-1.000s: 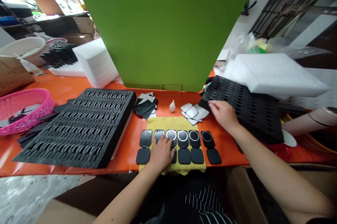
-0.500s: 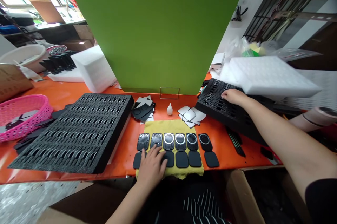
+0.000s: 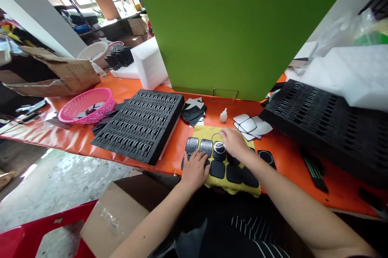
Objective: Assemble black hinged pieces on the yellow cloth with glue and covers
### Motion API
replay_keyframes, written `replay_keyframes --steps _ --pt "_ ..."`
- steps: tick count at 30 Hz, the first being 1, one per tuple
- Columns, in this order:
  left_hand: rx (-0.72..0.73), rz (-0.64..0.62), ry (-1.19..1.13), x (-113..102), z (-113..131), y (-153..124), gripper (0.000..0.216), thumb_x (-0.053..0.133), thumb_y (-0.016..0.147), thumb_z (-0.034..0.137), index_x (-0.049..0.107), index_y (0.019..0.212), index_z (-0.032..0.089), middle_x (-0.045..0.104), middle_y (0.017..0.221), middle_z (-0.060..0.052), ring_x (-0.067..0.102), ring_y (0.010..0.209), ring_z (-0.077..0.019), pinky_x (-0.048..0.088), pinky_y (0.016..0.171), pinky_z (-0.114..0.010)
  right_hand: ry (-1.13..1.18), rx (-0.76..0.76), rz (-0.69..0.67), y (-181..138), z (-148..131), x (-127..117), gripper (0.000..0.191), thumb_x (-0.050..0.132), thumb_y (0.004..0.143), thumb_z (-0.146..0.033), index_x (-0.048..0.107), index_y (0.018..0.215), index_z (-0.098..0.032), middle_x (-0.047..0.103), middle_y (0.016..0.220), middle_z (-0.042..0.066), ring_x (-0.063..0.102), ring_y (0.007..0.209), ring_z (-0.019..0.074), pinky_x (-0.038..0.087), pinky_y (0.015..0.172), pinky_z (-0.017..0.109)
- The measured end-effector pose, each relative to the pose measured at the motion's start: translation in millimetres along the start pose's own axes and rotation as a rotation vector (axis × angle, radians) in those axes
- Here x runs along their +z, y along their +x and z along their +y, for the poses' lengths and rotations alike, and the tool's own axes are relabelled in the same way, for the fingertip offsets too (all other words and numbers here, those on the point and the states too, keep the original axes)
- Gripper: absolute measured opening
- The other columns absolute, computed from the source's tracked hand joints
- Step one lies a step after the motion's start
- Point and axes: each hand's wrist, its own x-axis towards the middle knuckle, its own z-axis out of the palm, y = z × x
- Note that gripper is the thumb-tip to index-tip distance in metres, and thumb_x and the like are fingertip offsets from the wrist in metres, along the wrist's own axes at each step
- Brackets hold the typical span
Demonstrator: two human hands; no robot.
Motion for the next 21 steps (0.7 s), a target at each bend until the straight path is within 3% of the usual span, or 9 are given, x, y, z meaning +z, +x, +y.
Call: replay_keyframes --steps 4,13,17,21 --pt "0.003 -0.017 0.033 0.6 -1.0 0.4 0.035 0.048 0.08 0.033 0.049 0.114 0.026 0.053 0.119 -0.003 0.032 0.122 -0.0261 0.002 0.1 -0.063 -0.054 -0.014 -0.113 6.7 -30.6 48.5 0.027 0.033 0.087 -0.027 0.059 0.089 -0.019 0.064 0.088 0.006 0.053 0.087 0.019 0.032 0.074 0.03" --pt "0.025 -0.02 0.02 1.4 -6.6 6.6 0.026 0.047 0.08 0.032 0.054 0.104 0.024 0.05 0.123 -0.003 0.028 0.125 -0.0257 0.002 0.101 -0.062 -0.118 -0.025 -0.143 14.8 -33.2 64.3 0.029 0.035 0.087 -0.029 0.063 0.088 -0.02 0.062 0.093 0.008 0.049 0.092 0.0215 0.031 0.076 0.034" --pt "0.036 -0.015 0.0 1.1 -8.2 9.3 0.024 0.049 0.079 0.03 0.053 0.102 0.024 0.053 0.12 -0.003 0.028 0.125 -0.0266 0.003 0.099 -0.064 -0.077 -0.036 -0.096 7.3 -29.2 49.1 0.03 0.035 0.086 -0.029 0.063 0.096 -0.023 0.059 0.1 0.007 0.049 0.095 0.0214 0.034 0.077 0.033" --pt "0.034 -0.022 -0.031 -1.0 -10.3 15.1 0.024 0.05 0.079 0.028 0.052 0.103 0.024 0.055 0.115 -0.006 0.033 0.122 -0.0268 0.006 0.099 -0.063 0.079 -0.13 0.122 -4.4 10.6 -7.1 0.032 0.034 0.087 -0.03 0.059 0.105 -0.021 0.06 0.102 0.007 0.051 0.096 0.0202 0.036 0.084 0.031"
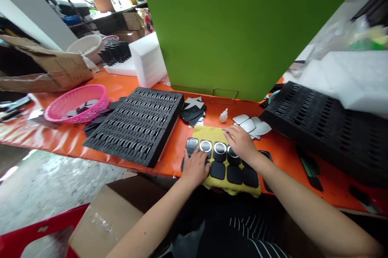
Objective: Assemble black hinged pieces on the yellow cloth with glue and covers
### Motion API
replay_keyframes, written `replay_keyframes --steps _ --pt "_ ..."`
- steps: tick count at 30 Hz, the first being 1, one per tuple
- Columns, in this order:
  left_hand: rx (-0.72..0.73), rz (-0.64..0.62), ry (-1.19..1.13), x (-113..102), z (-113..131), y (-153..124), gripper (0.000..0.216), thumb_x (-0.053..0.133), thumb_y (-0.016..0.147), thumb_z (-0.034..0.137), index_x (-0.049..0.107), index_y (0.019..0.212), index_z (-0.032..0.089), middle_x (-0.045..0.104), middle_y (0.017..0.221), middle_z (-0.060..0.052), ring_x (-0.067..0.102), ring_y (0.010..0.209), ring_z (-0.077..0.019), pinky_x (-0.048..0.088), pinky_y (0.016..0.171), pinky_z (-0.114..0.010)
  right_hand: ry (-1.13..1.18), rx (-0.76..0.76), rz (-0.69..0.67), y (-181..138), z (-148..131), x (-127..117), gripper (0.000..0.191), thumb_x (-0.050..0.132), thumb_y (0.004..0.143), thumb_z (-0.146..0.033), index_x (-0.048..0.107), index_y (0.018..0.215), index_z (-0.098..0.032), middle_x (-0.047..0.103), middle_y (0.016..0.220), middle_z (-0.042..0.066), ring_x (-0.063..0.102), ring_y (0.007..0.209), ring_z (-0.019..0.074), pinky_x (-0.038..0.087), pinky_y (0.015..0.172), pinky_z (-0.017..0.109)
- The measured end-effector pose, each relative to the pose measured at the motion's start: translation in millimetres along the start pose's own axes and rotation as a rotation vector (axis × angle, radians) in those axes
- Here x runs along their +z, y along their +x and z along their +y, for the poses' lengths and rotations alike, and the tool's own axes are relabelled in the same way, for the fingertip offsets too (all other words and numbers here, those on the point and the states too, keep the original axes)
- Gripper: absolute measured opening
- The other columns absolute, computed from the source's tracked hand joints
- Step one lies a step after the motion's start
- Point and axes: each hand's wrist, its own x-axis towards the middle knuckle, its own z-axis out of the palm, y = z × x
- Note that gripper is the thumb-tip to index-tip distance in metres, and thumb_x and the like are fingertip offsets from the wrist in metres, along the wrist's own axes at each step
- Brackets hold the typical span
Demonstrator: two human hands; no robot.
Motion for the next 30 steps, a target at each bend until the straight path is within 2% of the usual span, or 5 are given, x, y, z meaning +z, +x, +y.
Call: replay_keyframes --steps 5,12,25,28,30 --pt "-0.003 0.001 -0.009 -4.5 -3.0 16.1 0.018 0.046 0.081 0.029 0.057 0.094 0.023 0.062 0.102 -0.006 0.038 0.118 -0.028 0.005 0.097 -0.065 -0.189 0.351 0.276 6.2 111.7 -106.1 0.034 0.035 0.086 -0.033 0.057 0.107 -0.019 0.06 0.105 0.008 0.052 0.095 0.0184 0.035 0.081 0.026" --pt "-0.03 0.086 -0.018 -10.5 -7.5 8.0 0.025 0.043 0.082 0.032 0.057 0.102 0.027 0.055 0.116 -0.005 0.038 0.119 -0.0282 0.009 0.1 -0.062 -0.321 0.688 0.059 29.3 228.5 -162.7 0.028 0.047 0.078 -0.028 0.064 0.094 -0.013 0.062 0.095 0.016 0.049 0.07 0.0156 0.03 0.064 0.028" --pt "-0.15 0.119 0.027 -15.7 -32.5 -20.7 0.025 0.042 0.083 0.03 0.058 0.102 0.026 0.05 0.122 -0.005 0.038 0.119 -0.0266 0.02 0.098 -0.06 -0.312 0.606 -0.17 43.9 254.1 -168.1 0.013 0.055 0.072 -0.02 0.065 0.076 -0.012 0.064 0.083 0.015 0.051 0.064 0.0144 0.032 0.062 0.029" --pt "-0.169 0.142 -0.002 -15.0 -36.8 -23.1 0.026 0.043 0.083 0.028 0.057 0.104 0.026 0.052 0.121 -0.004 0.04 0.117 -0.0238 0.022 0.101 -0.053 -0.4 0.621 0.054 35.9 233.5 -169.0 0.026 0.041 0.08 -0.017 0.063 0.092 -0.006 0.058 0.097 0.027 0.053 0.08 0.0213 0.032 0.066 0.035" --pt "-0.172 0.15 -0.021 -13.3 -40.3 -24.6 0.026 0.042 0.083 0.028 0.057 0.104 0.025 0.053 0.119 -0.004 0.042 0.116 -0.0218 0.021 0.103 -0.049 -0.453 0.626 0.476 30.2 201.6 -159.5 0.028 0.041 0.081 -0.021 0.061 0.097 -0.011 0.059 0.095 0.025 0.053 0.086 0.0239 0.033 0.067 0.035"
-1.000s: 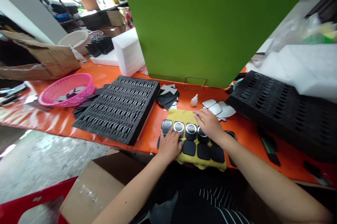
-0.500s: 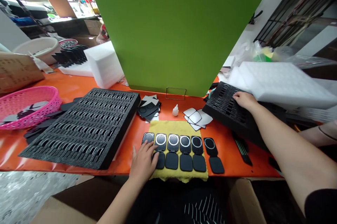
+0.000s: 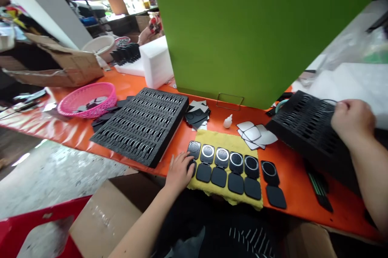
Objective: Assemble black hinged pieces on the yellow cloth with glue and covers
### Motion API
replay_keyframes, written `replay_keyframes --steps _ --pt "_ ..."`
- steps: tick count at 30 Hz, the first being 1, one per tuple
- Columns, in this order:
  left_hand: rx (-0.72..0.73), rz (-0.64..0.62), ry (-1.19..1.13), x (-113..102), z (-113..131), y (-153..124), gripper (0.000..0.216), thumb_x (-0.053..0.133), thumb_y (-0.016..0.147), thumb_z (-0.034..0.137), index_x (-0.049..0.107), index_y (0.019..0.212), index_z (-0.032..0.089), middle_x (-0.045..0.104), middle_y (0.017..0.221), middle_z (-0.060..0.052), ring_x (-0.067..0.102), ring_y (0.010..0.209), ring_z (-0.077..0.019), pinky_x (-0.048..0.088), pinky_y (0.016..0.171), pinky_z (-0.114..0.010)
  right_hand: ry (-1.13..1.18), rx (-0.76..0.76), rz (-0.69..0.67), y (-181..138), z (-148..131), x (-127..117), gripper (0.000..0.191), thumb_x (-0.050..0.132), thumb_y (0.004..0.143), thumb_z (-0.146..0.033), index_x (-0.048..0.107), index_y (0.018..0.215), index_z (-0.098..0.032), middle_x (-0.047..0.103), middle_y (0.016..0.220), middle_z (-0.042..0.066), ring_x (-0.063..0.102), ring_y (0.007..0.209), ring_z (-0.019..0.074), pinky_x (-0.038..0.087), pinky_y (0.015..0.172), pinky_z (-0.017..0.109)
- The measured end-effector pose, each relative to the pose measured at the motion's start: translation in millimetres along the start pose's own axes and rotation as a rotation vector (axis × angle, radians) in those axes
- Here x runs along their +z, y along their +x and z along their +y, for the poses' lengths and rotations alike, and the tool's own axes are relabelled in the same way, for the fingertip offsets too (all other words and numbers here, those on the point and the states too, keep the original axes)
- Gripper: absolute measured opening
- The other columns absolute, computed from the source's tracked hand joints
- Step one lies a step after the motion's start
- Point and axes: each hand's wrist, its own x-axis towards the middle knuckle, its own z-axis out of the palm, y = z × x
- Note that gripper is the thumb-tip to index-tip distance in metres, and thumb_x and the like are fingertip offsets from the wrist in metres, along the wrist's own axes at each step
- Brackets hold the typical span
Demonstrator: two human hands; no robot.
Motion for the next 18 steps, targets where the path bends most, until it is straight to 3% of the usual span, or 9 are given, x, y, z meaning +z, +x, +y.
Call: replay_keyframes --steps 1,2,3,5,6,8,10,13,18 --pt "-0.002 0.001 -0.005 1.0 -1.9 -0.3 0.026 0.042 0.083 0.027 0.057 0.104 0.025 0.053 0.118 -0.004 0.042 0.115 -0.0212 0.02 0.104 -0.048 0.076 -0.027 0.072 -17.9 -17.4 -4.7 0.028 0.041 0.082 -0.025 0.06 0.099 -0.014 0.061 0.094 0.022 0.054 0.088 0.0239 0.034 0.068 0.035" --pt "-0.004 0.001 -0.007 2.2 -3.7 -0.5 0.026 0.042 0.084 0.027 0.056 0.105 0.025 0.053 0.118 -0.004 0.042 0.115 -0.0209 0.019 0.104 -0.048 0.167 -0.085 0.055 -40.2 -39.2 -8.0 0.029 0.04 0.083 -0.031 0.059 0.1 -0.016 0.061 0.093 0.02 0.054 0.086 0.0235 0.036 0.068 0.034" --pt "-0.007 0.0 -0.006 3.3 -5.2 -0.4 0.026 0.042 0.084 0.027 0.056 0.105 0.025 0.053 0.118 -0.004 0.042 0.114 -0.0208 0.018 0.104 -0.048 0.28 -0.152 -0.03 -66.3 -64.8 -9.3 0.03 0.039 0.084 -0.036 0.057 0.1 -0.017 0.061 0.092 0.018 0.055 0.083 0.0225 0.037 0.067 0.033" --pt "-0.007 -0.001 -0.004 5.4 -7.1 0.2 0.027 0.042 0.083 0.027 0.054 0.107 0.025 0.053 0.118 -0.004 0.042 0.115 -0.021 0.018 0.104 -0.048 0.508 -0.334 -0.366 -124.4 -122.9 -4.5 0.032 0.033 0.086 -0.038 0.054 0.099 -0.017 0.061 0.092 0.014 0.055 0.08 0.0202 0.04 0.066 0.03" --pt "-0.003 -0.003 -0.005 6.3 -7.4 0.7 0.028 0.043 0.083 0.027 0.054 0.109 0.025 0.053 0.118 -0.004 0.042 0.115 -0.0209 0.019 0.104 -0.047 0.547 -0.417 -0.466 -153.0 -152.5 1.7 0.03 0.033 0.086 -0.038 0.055 0.093 -0.019 0.062 0.088 0.01 0.056 0.078 0.0182 0.041 0.066 0.027" --pt "0.016 -0.01 -0.009 7.6 -6.9 1.6 0.029 0.043 0.083 0.027 0.052 0.111 0.024 0.053 0.118 -0.004 0.042 0.115 -0.0207 0.019 0.104 -0.047 0.576 -0.54 -0.598 -201.5 -205.2 18.8 0.026 0.036 0.086 -0.036 0.057 0.084 -0.022 0.064 0.082 0.003 0.056 0.074 0.0147 0.041 0.065 0.023" --pt "0.035 -0.017 -0.012 8.6 -5.8 1.7 0.029 0.044 0.083 0.027 0.053 0.11 0.025 0.054 0.117 -0.004 0.043 0.114 -0.0208 0.018 0.104 -0.048 0.475 -0.69 -0.697 -233.0 -243.4 36.9 0.027 0.031 0.088 -0.03 0.056 0.087 -0.021 0.063 0.087 0.003 0.056 0.083 0.0148 0.039 0.071 0.023" --pt "0.039 -0.009 -0.015 10.1 -5.2 0.8 0.027 0.046 0.082 0.027 0.055 0.106 0.025 0.055 0.115 -0.004 0.043 0.113 -0.0215 0.018 0.104 -0.049 0.323 -0.771 -0.726 -251.4 -272.1 56.5 0.027 0.031 0.088 -0.028 0.056 0.089 -0.019 0.063 0.087 0.007 0.054 0.087 0.0183 0.037 0.074 0.027" --pt "0.044 -0.003 -0.041 12.2 -9.5 0.3 0.025 0.045 0.082 0.028 0.055 0.105 0.025 0.055 0.114 -0.004 0.041 0.115 -0.0214 0.016 0.105 -0.048 0.252 -0.828 -0.706 -252.8 -280.1 68.0 0.028 0.031 0.088 -0.027 0.057 0.091 -0.015 0.061 0.089 0.012 0.051 0.09 0.0228 0.034 0.077 0.032"
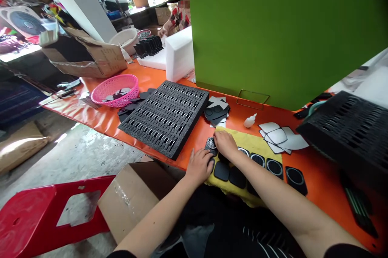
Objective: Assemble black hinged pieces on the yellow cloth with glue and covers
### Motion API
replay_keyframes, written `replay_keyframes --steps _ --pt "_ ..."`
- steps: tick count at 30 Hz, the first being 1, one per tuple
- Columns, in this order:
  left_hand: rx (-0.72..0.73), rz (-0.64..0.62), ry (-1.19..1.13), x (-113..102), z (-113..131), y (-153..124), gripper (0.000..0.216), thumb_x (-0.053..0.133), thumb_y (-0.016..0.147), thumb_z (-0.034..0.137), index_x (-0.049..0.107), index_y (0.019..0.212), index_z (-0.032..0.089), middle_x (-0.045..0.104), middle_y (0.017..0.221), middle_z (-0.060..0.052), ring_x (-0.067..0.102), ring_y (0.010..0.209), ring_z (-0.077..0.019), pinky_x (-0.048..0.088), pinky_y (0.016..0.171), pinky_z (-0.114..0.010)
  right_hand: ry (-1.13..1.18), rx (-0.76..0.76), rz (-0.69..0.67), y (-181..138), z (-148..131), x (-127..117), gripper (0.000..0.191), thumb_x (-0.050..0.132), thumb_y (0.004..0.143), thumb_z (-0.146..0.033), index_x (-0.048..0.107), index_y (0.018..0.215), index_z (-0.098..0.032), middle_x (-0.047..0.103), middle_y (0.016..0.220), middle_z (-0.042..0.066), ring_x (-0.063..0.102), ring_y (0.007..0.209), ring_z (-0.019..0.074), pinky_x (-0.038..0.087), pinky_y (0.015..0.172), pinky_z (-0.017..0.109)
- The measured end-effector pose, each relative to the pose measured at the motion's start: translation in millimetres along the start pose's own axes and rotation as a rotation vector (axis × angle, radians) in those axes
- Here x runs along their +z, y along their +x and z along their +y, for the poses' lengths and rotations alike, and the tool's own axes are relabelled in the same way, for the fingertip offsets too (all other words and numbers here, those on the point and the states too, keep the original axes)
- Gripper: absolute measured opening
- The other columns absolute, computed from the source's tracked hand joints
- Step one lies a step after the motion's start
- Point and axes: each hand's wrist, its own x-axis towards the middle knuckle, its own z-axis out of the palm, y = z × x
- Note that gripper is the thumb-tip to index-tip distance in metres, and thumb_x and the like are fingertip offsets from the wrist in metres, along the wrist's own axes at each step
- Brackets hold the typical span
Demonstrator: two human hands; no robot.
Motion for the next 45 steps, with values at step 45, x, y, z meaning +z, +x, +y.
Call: replay_keyframes --steps 45 --pt "-0.598 0.056 -1.582 7.7 45.2 14.7 0.03 0.057 0.072 0.039 0.058 0.082 0.012 0.065 0.082 -0.01 0.062 0.08 -0.0201 0.047 0.074 -0.031 0.363 -0.064 0.473 -102.9 -7.4 -6.7 0.031 0.042 0.084 -0.021 0.058 0.11 -0.023 0.057 0.117 0.003 0.047 0.112 0.0176 0.031 0.1 0.04"
